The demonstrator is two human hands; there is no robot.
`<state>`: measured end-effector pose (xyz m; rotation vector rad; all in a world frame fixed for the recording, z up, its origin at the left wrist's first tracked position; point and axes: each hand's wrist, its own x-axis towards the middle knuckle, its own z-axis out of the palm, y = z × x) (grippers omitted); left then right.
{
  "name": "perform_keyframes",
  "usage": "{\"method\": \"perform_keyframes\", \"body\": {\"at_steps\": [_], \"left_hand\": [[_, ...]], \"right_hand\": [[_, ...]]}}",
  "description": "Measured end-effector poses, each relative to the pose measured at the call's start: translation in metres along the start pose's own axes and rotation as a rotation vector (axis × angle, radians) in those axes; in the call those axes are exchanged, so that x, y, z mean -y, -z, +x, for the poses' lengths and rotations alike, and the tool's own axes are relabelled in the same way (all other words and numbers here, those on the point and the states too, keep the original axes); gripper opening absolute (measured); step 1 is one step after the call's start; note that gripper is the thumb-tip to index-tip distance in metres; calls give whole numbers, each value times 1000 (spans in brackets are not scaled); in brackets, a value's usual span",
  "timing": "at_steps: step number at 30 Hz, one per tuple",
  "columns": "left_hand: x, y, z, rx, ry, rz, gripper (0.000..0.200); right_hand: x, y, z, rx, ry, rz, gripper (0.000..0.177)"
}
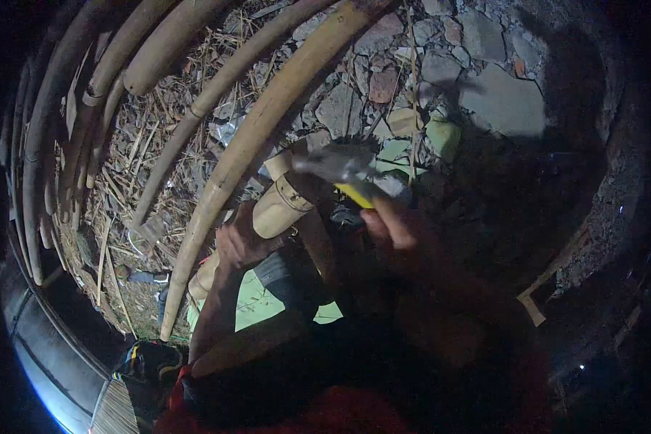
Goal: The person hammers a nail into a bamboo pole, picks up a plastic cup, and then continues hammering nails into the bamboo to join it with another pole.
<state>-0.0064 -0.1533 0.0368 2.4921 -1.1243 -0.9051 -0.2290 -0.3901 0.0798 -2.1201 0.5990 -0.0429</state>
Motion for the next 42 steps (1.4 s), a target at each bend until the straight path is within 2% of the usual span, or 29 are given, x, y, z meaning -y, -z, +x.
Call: {"method": "perform_keyframes", "body": {"at_steps": [2, 3, 6, 8, 10, 13, 16, 19, 22, 24, 26, 27, 30, 32, 34, 37, 39, 41, 42], "left_hand": [[2, -2, -3, -22, -9, -4, 83], [3, -3, -2, -38, -21, 4, 83], [7, -7, -6, -46, 8, 11, 85], [5, -5, -4, -26, 10, 27, 85], [4, 1, -4, 2, 8, 53, 84], [4, -2, -3, -4, 35, 34, 83], [5, -4, -4, -17, 40, 89, 83], [16, -9, -6, -3, 13, -2, 83], [9, -4, -4, 1, 22, 11, 81], [10, -4, -5, -22, 18, 27, 78], [10, -4, -3, -44, -27, 19, 76], [11, -4, -1, -71, -55, -3, 75], [31, -14, -8, -100, -92, 33, 74], [39, -17, -9, -49, -84, 22, 75], [20, 6, 5, 62, -41, -62, 76], [32, 4, 14, 89, -103, -92, 77], [44, -6, 18, 63, -150, -165, 75], [44, -7, 19, 39, -169, -214, 75], [33, 0, 19, 29, -169, -226, 75]], "right_hand": [[-7, -3, -4, 70, 26, 39, 40], [-15, -13, -4, -57, 78, 83, 37], [-14, -26, -12, -329, -60, 276, 35], [-12, -14, -15, -366, -193, 453, 39], [-10, -8, -13, -255, -376, 419, 40], [-13, -14, -20, -58, -406, 162, 40], [-5, -2, -9, 275, -372, -32, 39], [-10, -4, -6, -221, -258, 243, 39], [-22, -32, -18, -481, -31, 77, 40], [-13, -30, -22, -116, -235, 176, 45], [-19, -29, -10, 171, -270, 83, 50], [-20, -27, -6, 123, -157, 21, 48], [-8, -16, -3, -65, -96, 135, 46], [-4, -10, -2, -130, -77, 203, 44], [-15, -11, -4, -174, 93, 172, 41], [-2, 1, -2, 11, -88, 209, 40], [-17, -6, -5, 63, -11, 55, 39], [-27, -8, -3, 153, -62, 16, 38], [-25, -4, 3, 213, -154, 53, 37]]}}
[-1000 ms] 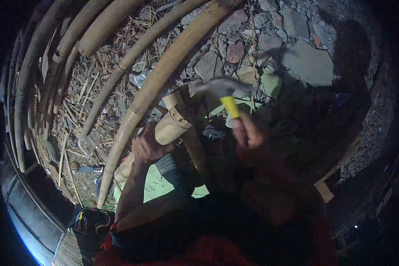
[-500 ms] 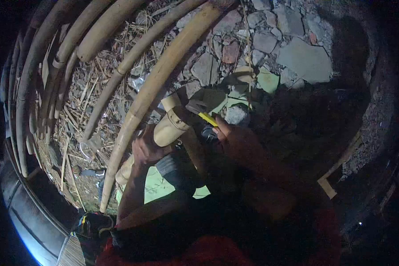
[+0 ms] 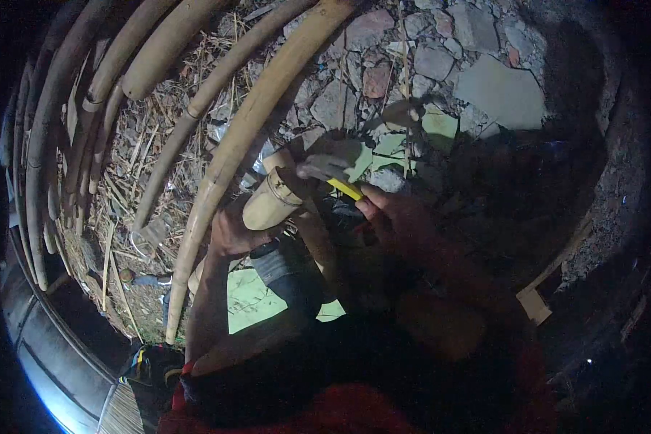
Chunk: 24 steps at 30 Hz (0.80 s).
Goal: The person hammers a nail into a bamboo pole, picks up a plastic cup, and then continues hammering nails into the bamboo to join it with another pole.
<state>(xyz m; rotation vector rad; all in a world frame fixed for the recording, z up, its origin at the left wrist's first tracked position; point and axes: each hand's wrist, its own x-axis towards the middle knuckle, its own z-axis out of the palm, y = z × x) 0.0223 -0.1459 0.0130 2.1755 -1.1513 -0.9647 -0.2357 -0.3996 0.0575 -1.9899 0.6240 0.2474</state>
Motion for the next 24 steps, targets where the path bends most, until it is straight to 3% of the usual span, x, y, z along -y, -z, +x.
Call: {"method": "perform_keyframes", "body": {"at_steps": [4, 10, 11, 14, 15, 18, 19, 21, 24], "left_hand": [[0, 2, 0, 148, 182, 2, 77], [-4, 5, -1, 109, 170, 17, 80], [-2, 5, -2, 99, 143, 10, 79], [0, 5, -1, 70, 85, 0, 77], [2, 4, -2, 63, 84, 3, 76], [2, 5, -1, 98, 85, -41, 77], [3, 7, 0, 119, 86, -65, 77], [16, -4, -4, 81, 57, 102, 71], [9, 4, -2, 165, 89, 76, 73]], "right_hand": [[-7, -4, 27, 106, -180, 439, 34], [-20, 9, 64, 200, -162, 361, 33], [-21, 6, 63, 175, -212, 479, 37], [-31, 18, 68, 398, -116, 829, 45], [-25, 23, 69, 481, -146, 846, 51], [-4, 18, 70, 477, -388, 1151, 51], [-13, 11, 68, 478, -249, 1072, 51], [-31, -30, 76, 150, 237, 678, 52], [-37, -22, 61, 334, -119, 726, 52]]}}
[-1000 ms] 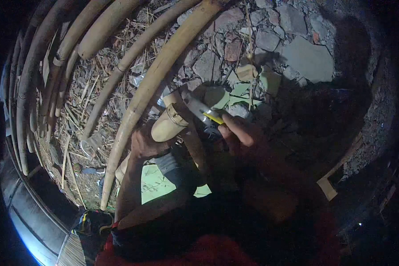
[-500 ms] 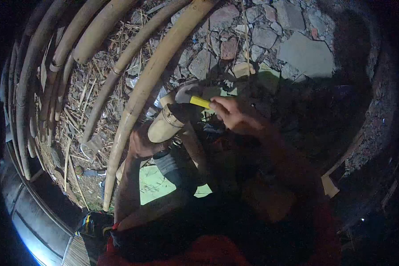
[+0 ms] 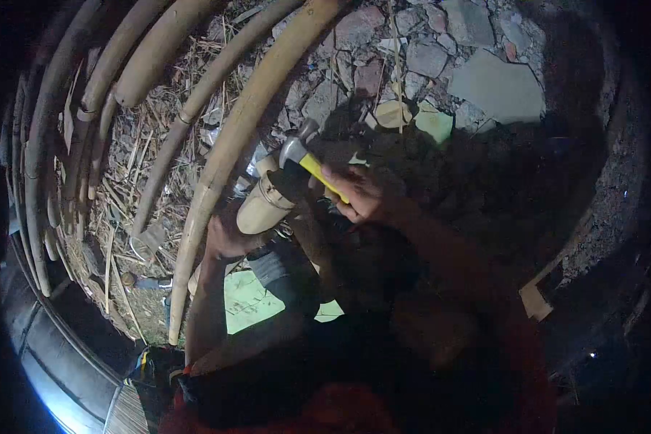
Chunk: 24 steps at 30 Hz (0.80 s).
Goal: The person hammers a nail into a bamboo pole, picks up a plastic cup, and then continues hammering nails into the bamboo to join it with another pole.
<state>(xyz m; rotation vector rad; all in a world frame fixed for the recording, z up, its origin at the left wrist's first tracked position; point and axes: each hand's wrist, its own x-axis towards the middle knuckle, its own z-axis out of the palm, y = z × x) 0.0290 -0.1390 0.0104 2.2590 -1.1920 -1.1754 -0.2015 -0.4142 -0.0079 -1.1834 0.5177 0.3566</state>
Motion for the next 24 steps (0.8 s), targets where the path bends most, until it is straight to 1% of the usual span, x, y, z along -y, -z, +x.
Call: {"method": "perform_keyframes", "body": {"at_steps": [1, 4, 6, 7, 8, 9, 10, 11, 12, 13, 14, 15, 17, 18, 20, 21, 23, 24], "left_hand": [[-9, 7, 1, 53, 19, -53, 77], [-10, 4, -1, 33, 67, 73, 73], [22, -15, -6, 47, 122, 26, 74], [20, -15, -5, 23, 95, -7, 74], [18, -14, -5, 0, 68, -39, 73], [-10, 3, 0, -56, -13, -79, 72], [-24, 12, 2, -111, -91, -120, 71], [-22, 12, 0, -51, -35, -68, 74], [-17, 10, -1, 9, 21, -15, 77], [-11, 6, -3, 68, 76, 37, 80], [-4, -1, -2, 86, 120, 75, 81], [-2, -8, 1, 101, 165, 112, 81], [4, -11, -2, 88, 170, 83, 82], [-4, -1, -3, 56, 128, 18, 83], [14, -12, -7, 15, 167, 18, 83], [52, -43, -9, 10, 247, 82, 83], [49, -42, -7, 6, 236, 38, 83], [3, -5, -3, 10, 149, -67, 82]], "right_hand": [[19, 2, 1, 74, -168, 73, 51], [28, -7, 9, 19, -240, 82, 48], [45, 7, 18, 1, -308, -114, 48], [51, 18, 27, 85, -428, -108, 51], [55, 27, 37, 125, -416, -211, 52], [58, 35, 47, 165, -403, -313, 54], [70, 37, 56, 206, -390, -415, 55], [90, 43, 63, 283, -437, -490, 57], [99, 44, 71, 284, -520, -460, 56], [108, 46, 81, 341, -543, -530, 54], [116, 48, 90, 399, -568, -601, 53], [122, 48, 98, 402, -560, -642, 52], [132, 47, 108, 410, -545, -719, 50], [136, 47, 111, 417, -532, -771, 49], [145, 44, 116, 433, -503, -877, 46], [148, 45, 110, 422, -456, -895, 44], [109, 57, 99, 363, -158, -793, 42], [93, 62, 90, 337, -12, -738, 40]]}}
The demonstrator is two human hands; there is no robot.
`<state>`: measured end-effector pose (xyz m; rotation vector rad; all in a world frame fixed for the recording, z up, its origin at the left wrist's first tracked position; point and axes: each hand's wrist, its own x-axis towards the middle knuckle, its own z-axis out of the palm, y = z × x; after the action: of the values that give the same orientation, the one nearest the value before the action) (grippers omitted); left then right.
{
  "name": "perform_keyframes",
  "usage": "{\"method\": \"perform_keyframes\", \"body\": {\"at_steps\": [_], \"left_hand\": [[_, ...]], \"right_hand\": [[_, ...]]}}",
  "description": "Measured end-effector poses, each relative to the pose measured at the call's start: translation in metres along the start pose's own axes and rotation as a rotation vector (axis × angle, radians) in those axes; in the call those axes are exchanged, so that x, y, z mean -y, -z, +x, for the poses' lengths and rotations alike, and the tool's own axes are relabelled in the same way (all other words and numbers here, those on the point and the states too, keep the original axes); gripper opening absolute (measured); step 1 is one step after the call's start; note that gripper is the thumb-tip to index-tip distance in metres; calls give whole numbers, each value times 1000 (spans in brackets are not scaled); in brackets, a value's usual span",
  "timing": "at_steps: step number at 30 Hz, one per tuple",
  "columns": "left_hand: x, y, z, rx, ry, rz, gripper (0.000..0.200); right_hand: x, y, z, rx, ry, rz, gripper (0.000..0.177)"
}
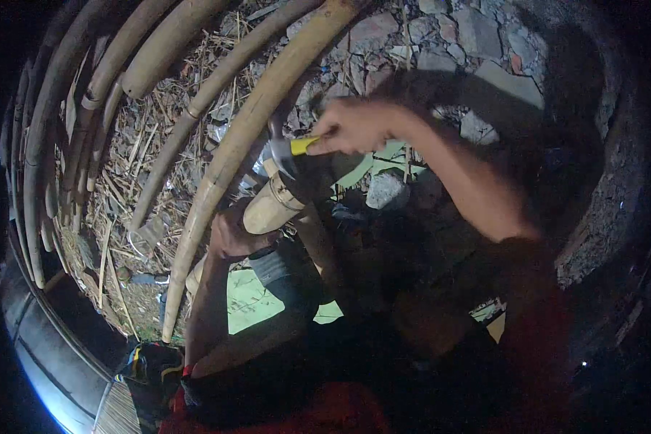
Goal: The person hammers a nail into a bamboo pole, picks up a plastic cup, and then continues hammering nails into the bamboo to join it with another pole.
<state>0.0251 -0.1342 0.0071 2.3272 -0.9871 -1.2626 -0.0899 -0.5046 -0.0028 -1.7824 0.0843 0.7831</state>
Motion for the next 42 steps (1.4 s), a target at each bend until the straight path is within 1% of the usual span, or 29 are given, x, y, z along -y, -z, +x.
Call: {"method": "perform_keyframes", "body": {"at_steps": [1, 3, 5, 7, 9, 12, 14, 16, 17, 19, 20, 21, 22, 23, 26, 27, 30, 31, 33, 34, 35, 37, 40, 42], "left_hand": [[-26, 18, -2, 15, -88, -102, 82], [-15, 8, 0, 1, -91, -7, 81], [-2, 1, -1, -8, -102, 16, 81], [5, 1, 0, -11, -135, -35, 81], [-3, 6, 1, -4, -140, -30, 81], [-25, 18, -1, -9, -124, -38, 80], [-24, 14, -1, -25, -115, -42, 78], [-18, 10, 0, -37, -115, -50, 77], [-16, 10, 0, -38, -112, -63, 76], [-31, 21, -3, -21, -92, -123, 75], [-22, 15, -6, -2, -99, -124, 76], [-4, 6, -4, 13, -115, -120, 76], [-3, 7, 0, 2, -125, -45, 77], [-1, 7, 4, -9, -134, 29, 77], [-12, 13, -1, 4, -82, -35, 78], [-7, 14, 3, -10, -141, -41, 78], [-9, 14, 2, 22, -92, -46, 78], [-15, 16, 1, 25, -77, -46, 79], [-24, 20, 0, 40, -51, -43, 80], [-21, 17, 1, 19, -83, -50, 80], [-14, 12, 1, -2, -115, -57, 80], [-9, 10, 1, -18, -144, -79, 79], [-8, 10, 1, -16, -146, -93, 77], [-8, 9, 1, -20, -143, -98, 74]], "right_hand": [[3, -12, -14, -225, 295, -63, 39], [7, -57, -38, -673, 290, 154, 46], [23, -74, -72, -570, -80, 493, 48], [24, -91, -94, -598, -193, 463, 50], [12, -113, -103, -765, -45, 62, 51], [12, -135, -112, -711, -74, 128, 46], [34, -137, -98, -867, 54, 250, 43], [43, -141, -95, -972, 162, 241, 42], [43, -143, -98, -1000, 208, 168, 42], [24, -160, -92, -912, 122, 88, 44], [15, -169, -89, -867, 81, 46, 46], [12, -173, -83, -786, 12, 75, 46], [20, -166, -76, -712, -51, 101, 45], [33, -154, -83, -651, -66, 12, 42], [53, -151, -88, -1045, 90, 180, 42], [41, -139, -90, -1031, 168, 92, 43], [44, -142, -93, -1069, 104, 250, 44], [42, -147, -94, -1075, 133, 284, 44], [35, -155, -93, -1089, 111, 265, 43], [31, -157, -94, -1099, 98, 253, 43], [27, -158, -94, -1088, 131, 204, 42], [26, -157, -94, -1050, 192, 108, 41], [56, -143, -109, -795, -21, 54, 39], [54, -146, -110, -800, 23, -30, 42]]}}
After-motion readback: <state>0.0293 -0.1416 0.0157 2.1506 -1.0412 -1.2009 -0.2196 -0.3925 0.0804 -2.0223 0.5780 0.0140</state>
